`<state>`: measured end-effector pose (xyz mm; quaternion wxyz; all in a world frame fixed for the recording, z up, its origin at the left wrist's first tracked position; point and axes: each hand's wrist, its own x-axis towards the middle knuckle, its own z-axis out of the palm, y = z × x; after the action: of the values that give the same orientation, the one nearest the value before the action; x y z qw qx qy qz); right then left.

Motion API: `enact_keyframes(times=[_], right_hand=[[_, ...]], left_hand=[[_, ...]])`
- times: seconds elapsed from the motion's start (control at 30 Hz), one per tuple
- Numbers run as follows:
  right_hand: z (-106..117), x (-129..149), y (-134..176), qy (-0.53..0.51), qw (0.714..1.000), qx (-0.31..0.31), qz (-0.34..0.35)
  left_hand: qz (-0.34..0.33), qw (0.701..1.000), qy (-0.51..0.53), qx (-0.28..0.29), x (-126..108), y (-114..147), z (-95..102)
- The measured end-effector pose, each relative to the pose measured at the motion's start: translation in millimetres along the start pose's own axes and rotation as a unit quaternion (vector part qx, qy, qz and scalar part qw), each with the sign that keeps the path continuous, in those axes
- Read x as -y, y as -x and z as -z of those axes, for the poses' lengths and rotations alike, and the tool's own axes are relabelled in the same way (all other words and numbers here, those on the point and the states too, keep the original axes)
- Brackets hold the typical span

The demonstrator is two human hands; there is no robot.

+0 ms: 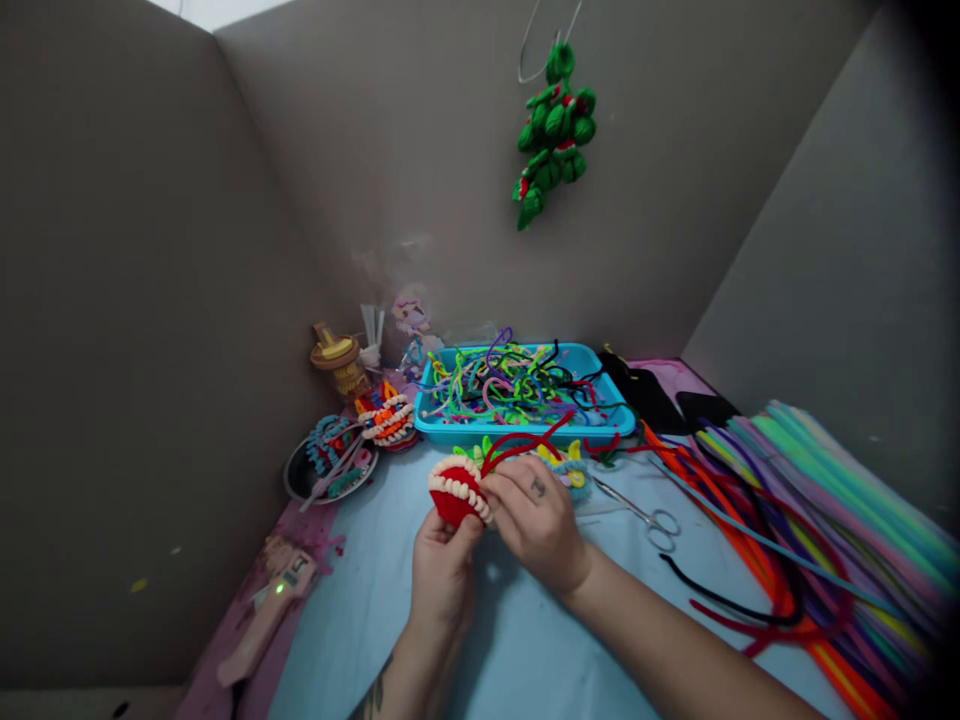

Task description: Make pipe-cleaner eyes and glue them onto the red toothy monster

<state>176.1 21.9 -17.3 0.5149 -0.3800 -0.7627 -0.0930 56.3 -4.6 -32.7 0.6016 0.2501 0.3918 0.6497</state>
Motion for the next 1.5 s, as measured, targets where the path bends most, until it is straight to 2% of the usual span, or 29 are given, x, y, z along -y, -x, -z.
enact_keyframes(times=[0.2, 0.4, 0.73, 0.83, 1.0, 1.13, 1.3, 1.5], right_hand=[[0, 0, 1, 0.000, 1.000, 0.012, -0.004], [1, 1, 0, 0.014, 1.000, 0.001, 0.023], [2, 3, 2, -0.002, 0.999, -0.008, 0.036], [2, 3, 1, -0.012, 1.000, -0.013, 0.017], [3, 4, -4, -0.004, 0.998, -0.027, -0.053], [1, 4, -5, -0.022, 0.998, 0.006, -0.060], [0, 5, -5, -0.029, 0.998, 0.003, -0.057], [-2, 4, -5, -0.032, 0.995, 0.022, -0.094]], left_hand=[[0.006, 1.000, 0.008, -0.005, 0, -2, 2.3], [-0.005, 1.000, 0.013, -0.016, -2, -4, 2.4], [-0.018, 1.000, -0.004, 0.000, -3, -6, 3.2], [-0.013, 1.000, 0.017, 0.002, -4, -6, 0.9], [-0.003, 0.999, 0.051, 0.003, -8, -7, 0.4], [-0.006, 0.999, 0.052, 0.006, -10, -7, -1.4], [0.006, 1.000, 0.015, 0.003, -6, -3, -2.7], [-0.003, 1.000, -0.011, -0.003, -2, -3, 0.5]])
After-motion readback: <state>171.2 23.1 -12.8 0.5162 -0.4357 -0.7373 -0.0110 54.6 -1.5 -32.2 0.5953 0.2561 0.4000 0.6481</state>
